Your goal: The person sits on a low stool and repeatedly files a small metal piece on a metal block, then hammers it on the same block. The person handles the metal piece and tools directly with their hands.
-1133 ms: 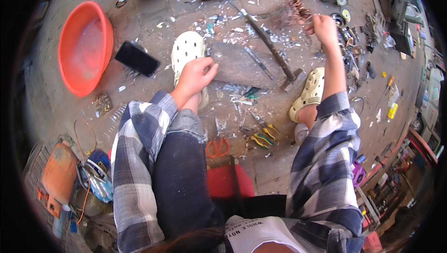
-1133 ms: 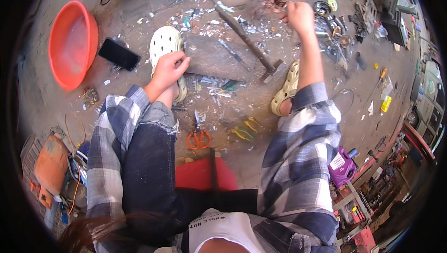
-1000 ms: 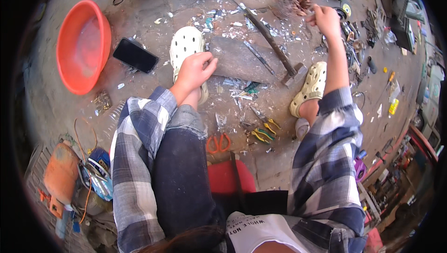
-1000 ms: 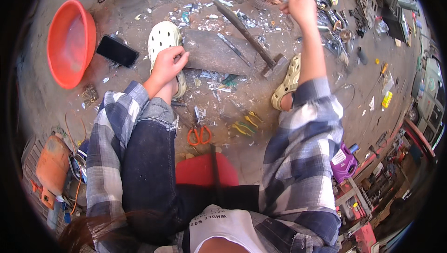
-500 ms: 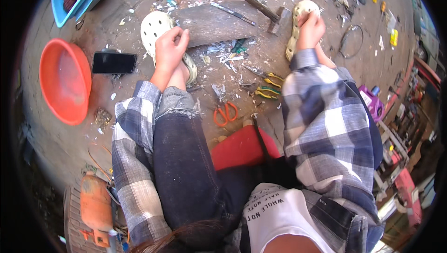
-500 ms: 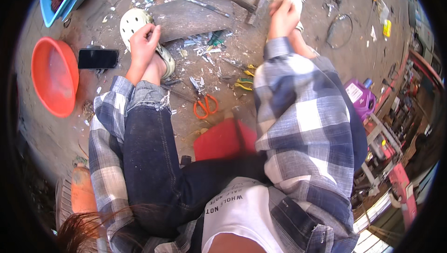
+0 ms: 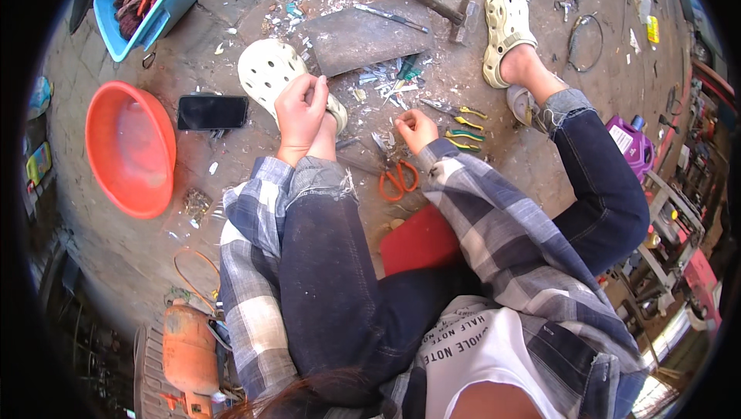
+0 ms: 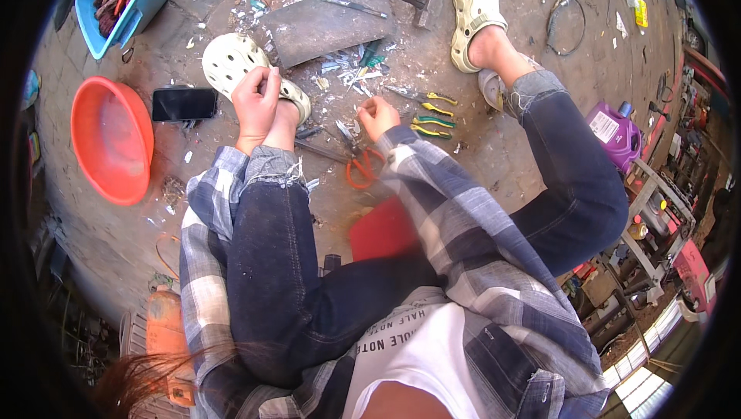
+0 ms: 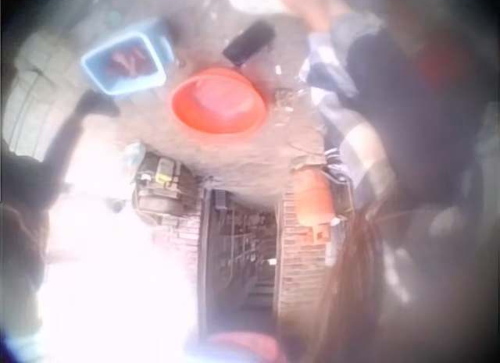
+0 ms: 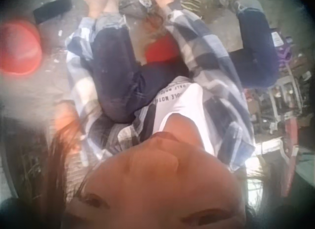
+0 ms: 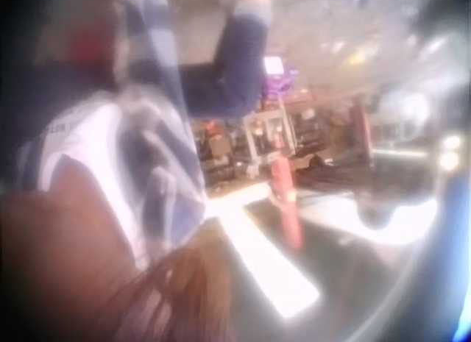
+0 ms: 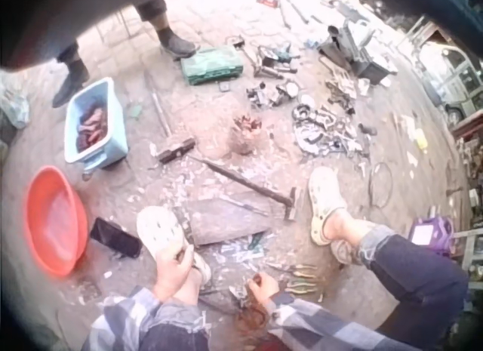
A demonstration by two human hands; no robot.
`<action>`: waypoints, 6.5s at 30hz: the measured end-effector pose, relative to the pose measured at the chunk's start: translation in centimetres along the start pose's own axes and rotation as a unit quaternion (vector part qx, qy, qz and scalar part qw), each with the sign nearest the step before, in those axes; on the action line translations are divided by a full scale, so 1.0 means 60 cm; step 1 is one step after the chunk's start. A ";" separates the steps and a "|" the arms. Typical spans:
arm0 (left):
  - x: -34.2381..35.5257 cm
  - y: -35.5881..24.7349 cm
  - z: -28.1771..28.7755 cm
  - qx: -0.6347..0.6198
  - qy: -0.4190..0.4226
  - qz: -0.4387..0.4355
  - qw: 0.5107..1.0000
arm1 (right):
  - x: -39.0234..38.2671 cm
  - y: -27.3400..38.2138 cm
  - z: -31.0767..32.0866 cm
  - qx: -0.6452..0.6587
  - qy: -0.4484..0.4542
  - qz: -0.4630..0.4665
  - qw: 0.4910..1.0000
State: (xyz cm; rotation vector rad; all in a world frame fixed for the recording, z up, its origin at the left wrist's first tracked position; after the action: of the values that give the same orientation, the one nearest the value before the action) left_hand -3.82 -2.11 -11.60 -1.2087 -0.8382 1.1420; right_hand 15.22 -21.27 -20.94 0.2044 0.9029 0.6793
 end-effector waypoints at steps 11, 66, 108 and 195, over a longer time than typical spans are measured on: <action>-0.051 0.056 0.092 -0.358 -0.222 0.179 0.889 | -0.072 0.122 -0.067 -0.158 -0.009 0.240 0.958; -0.004 -0.140 0.015 -0.393 0.064 0.199 0.895 | -0.073 0.336 0.178 0.263 -0.048 0.285 0.920; 0.015 -0.068 -0.046 -0.428 0.031 0.391 0.815 | -0.021 0.262 0.129 0.413 0.039 0.174 0.893; -0.081 -0.347 0.151 0.153 0.027 0.026 0.987 | 0.102 0.202 0.230 0.822 0.169 -0.191 0.509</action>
State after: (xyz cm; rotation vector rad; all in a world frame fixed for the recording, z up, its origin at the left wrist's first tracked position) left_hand -9.18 -3.82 10.94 -1.0055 -0.5674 1.2256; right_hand 23.07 -6.50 -11.12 1.5740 1.6734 -0.8649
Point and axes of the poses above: each hand's wrist, its own x-axis towards the middle knuckle, its own z-axis out of the back of the hand, y = z × x, the point moved 3 cm from there along x, towards the middle knuckle, and after that the axes turned 15 degrees about -x, right-handed, at the moved point
